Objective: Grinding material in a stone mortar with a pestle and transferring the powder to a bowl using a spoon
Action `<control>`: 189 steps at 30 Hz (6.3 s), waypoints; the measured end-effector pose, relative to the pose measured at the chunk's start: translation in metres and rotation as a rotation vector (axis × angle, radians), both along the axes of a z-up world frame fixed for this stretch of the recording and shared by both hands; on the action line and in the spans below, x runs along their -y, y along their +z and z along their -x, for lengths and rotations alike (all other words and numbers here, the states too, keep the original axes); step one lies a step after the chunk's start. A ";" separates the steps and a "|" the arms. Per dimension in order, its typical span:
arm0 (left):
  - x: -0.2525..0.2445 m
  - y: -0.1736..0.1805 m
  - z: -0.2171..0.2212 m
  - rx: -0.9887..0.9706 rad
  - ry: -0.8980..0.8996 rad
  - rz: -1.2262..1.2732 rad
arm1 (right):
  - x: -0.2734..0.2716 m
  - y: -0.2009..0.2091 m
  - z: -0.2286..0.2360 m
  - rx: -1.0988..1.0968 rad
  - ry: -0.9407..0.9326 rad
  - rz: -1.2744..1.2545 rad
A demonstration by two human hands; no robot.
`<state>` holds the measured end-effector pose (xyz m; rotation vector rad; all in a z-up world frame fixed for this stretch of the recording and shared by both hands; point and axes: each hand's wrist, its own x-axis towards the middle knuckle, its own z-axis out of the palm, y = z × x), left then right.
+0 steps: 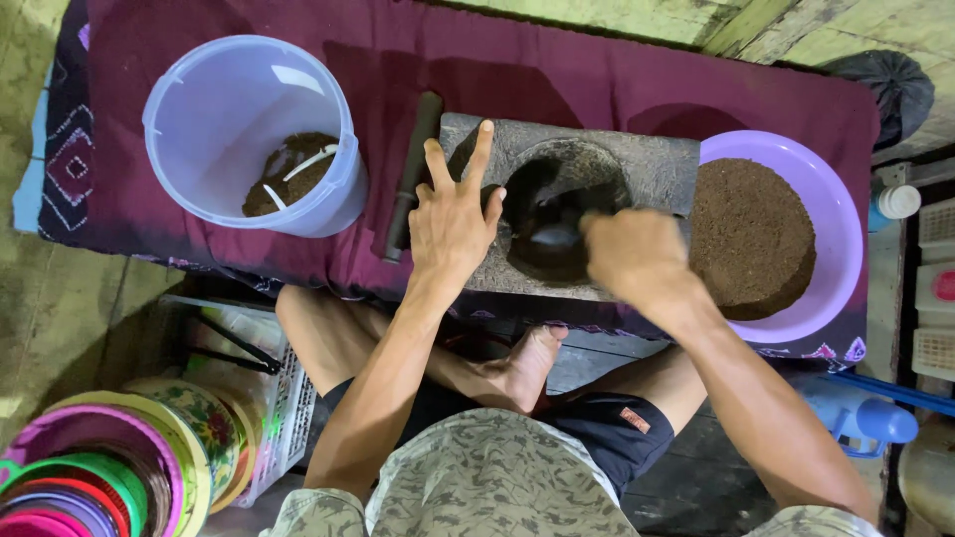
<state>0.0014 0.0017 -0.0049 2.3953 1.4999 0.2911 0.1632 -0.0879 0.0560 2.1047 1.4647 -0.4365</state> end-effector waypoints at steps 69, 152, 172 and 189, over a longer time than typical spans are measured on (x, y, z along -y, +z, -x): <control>-0.033 -0.012 -0.022 0.716 -0.122 -0.380 | -0.011 -0.021 -0.059 -0.404 -0.069 -0.308; 0.127 -0.128 -0.297 1.273 0.097 0.845 | 0.175 -0.114 -0.242 -0.205 -0.553 -0.417; 0.127 -0.128 -0.265 1.182 -0.118 0.535 | 0.200 -0.158 -0.141 -0.056 -0.477 -1.013; 0.164 0.015 -0.190 1.100 -0.444 0.332 | 0.191 -0.125 -0.146 0.007 -0.629 -1.254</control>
